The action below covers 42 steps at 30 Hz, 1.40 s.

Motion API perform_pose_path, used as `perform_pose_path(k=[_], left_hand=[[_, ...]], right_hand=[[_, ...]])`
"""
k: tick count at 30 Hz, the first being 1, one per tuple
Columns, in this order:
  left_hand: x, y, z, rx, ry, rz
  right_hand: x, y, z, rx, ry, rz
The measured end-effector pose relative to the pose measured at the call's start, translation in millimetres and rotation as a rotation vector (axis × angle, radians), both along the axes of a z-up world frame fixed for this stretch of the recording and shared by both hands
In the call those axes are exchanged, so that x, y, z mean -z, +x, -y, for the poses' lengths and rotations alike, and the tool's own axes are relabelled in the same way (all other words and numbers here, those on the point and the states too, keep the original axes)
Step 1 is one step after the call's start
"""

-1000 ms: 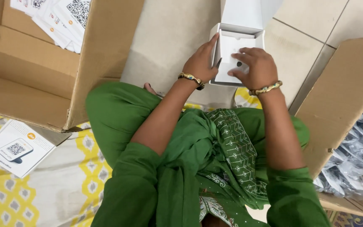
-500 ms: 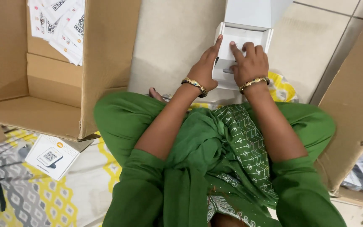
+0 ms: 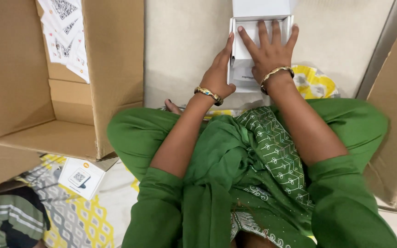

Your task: The person is seen packing electronics or small devices into individual retail boxes and placing them into larger shipping cartons.

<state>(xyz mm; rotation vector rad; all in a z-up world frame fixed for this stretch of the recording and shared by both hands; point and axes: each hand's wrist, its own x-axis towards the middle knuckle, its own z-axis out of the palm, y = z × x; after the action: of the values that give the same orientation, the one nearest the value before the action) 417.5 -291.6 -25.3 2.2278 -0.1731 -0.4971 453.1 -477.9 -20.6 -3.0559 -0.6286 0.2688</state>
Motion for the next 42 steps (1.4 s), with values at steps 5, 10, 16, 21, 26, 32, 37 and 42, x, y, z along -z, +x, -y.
perform_pose_path(k=[5, 10, 16, 21, 26, 32, 37, 42], left_hand=[[-2.2, -1.5, 1.1, -0.001, -0.004, 0.001], [-16.4, -9.8, 12.6, 0.007, 0.091, 0.036], [-15.0, -20.8, 19.2, 0.025, 0.391, 0.135], [-1.5, -20.7, 23.2, 0.065, 0.746, 0.511], [-30.4, -10.0, 27.8, 0.071, 0.655, 0.258], [-11.8, 6.1, 13.1, 0.014, 0.567, 0.283], [-17.2, 47.6, 16.1, 0.013, 0.668, 0.48], [-30.0, 63.3, 46.5, 0.051, 0.739, 0.051]], right_hand=[[33.9, -10.5, 2.4, 0.013, 0.014, 0.083], [54.8, -14.5, -1.1, -0.015, -0.066, 0.231], [41.2, -15.0, 3.8, 0.013, 0.163, 0.118], [54.0, -19.7, 29.8, 0.062, 0.171, 0.167], [17.0, -3.3, 25.7, 0.181, 0.184, 0.248], [43.7, 2.3, 31.2, 0.354, 0.306, 0.043], [59.7, 5.4, 25.2, 0.443, 0.247, 0.058], [61.4, 7.1, 14.0, 0.523, 0.263, -0.052]])
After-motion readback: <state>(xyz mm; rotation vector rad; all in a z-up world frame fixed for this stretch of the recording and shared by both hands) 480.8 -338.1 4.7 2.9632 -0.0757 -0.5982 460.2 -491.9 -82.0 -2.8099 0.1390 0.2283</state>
